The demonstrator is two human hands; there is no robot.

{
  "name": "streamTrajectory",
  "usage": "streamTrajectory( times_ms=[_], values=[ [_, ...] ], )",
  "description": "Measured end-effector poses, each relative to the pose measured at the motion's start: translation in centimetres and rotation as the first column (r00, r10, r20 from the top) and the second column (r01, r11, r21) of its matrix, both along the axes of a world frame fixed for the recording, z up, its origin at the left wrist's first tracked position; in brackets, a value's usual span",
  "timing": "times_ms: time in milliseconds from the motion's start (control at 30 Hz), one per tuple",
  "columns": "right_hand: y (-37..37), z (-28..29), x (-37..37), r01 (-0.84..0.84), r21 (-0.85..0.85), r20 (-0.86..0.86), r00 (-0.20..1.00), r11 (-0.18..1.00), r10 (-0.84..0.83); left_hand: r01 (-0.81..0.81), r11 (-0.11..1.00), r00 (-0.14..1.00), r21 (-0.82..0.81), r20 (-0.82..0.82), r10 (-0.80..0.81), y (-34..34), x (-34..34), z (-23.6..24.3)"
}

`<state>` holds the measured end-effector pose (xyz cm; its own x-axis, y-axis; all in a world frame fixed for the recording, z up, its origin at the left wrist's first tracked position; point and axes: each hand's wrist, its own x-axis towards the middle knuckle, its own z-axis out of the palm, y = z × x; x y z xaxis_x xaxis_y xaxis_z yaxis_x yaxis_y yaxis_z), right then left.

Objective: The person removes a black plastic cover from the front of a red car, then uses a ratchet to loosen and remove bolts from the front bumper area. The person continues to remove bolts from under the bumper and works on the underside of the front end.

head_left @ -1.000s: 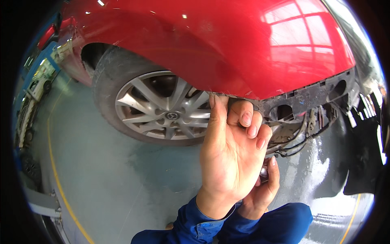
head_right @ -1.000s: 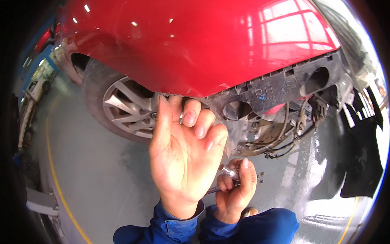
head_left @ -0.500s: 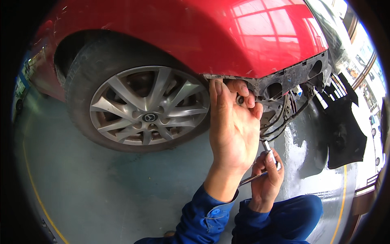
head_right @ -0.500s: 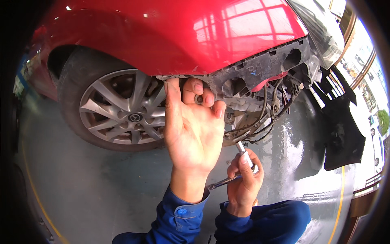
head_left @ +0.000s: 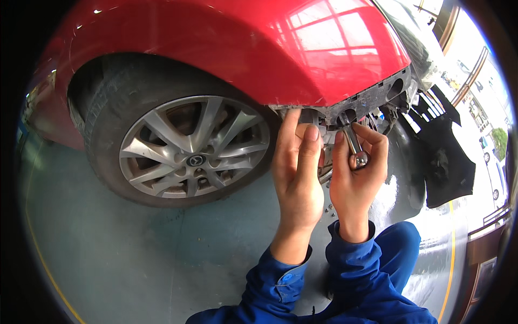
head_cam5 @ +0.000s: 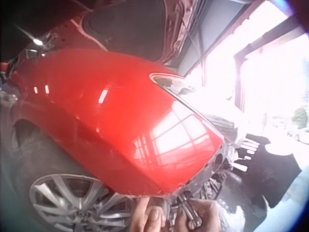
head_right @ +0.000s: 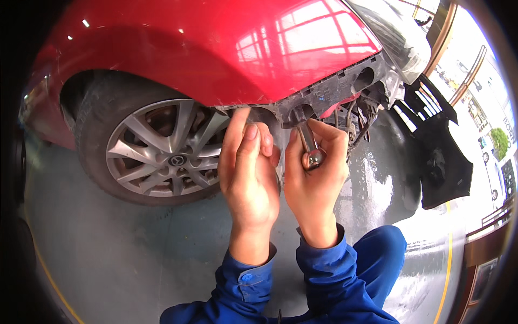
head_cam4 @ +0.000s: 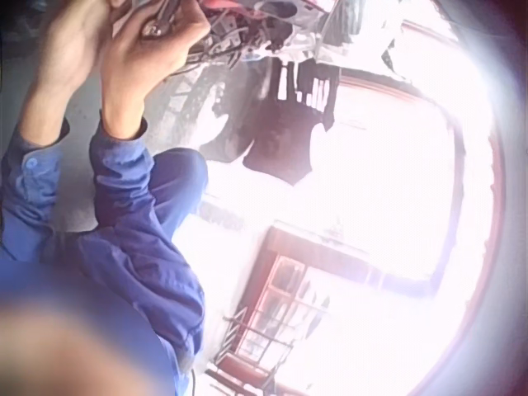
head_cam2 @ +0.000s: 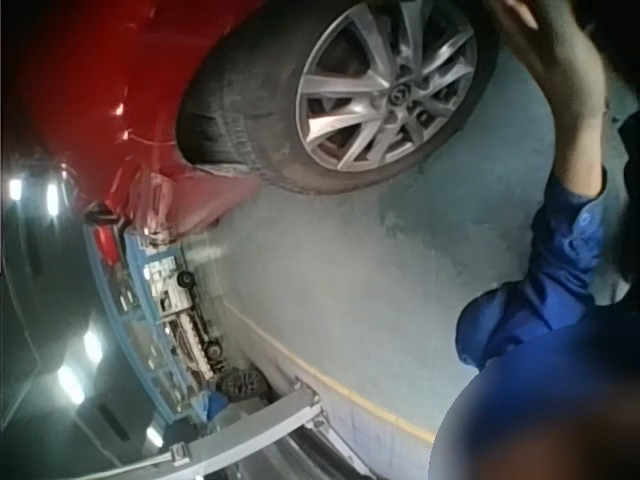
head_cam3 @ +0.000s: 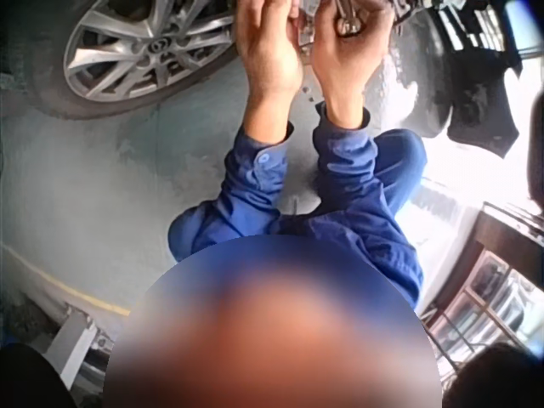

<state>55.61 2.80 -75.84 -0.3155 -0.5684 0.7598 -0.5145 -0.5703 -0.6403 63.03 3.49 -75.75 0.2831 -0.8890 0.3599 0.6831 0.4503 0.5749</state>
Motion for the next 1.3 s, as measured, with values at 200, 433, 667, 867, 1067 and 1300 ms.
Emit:
streamTrajectory(
  times_ms=[200,433,667,867,1067,1300],
  values=[
    [-0.1,0.2,1.2,0.152,-0.076,-0.087,0.984,0.986,-0.158,0.11,0.989,0.985,0.096,0.126,-0.122,1.4,2.9,0.1],
    [1.9,3.4,2.0,-0.381,0.253,0.51,0.834,0.889,0.212,-0.08,0.974,0.841,0.212,0.538,-0.049,3.1,5.5,-2.3],
    [1.4,3.6,3.3,-0.591,-0.13,0.818,0.39,0.796,0.423,-0.339,0.939,0.368,-0.061,0.91,0.192,4.6,8.6,-4.2],
    [0.8,2.3,2.6,-0.648,-0.212,0.802,0.313,0.731,0.51,-0.416,0.878,0.322,-0.238,0.864,0.387,4.0,9.4,-5.2],
    [0.9,1.7,2.6,-0.62,-0.133,0.743,0.453,0.773,0.492,-0.346,0.917,0.328,-0.199,0.89,0.317,3.6,9.7,-5.6],
    [0.0,1.7,0.9,-0.149,0.158,0.02,0.989,0.976,0.147,-0.175,0.98,0.375,-0.092,0.914,0.153,3.2,7.3,-6.3]
  ],
)
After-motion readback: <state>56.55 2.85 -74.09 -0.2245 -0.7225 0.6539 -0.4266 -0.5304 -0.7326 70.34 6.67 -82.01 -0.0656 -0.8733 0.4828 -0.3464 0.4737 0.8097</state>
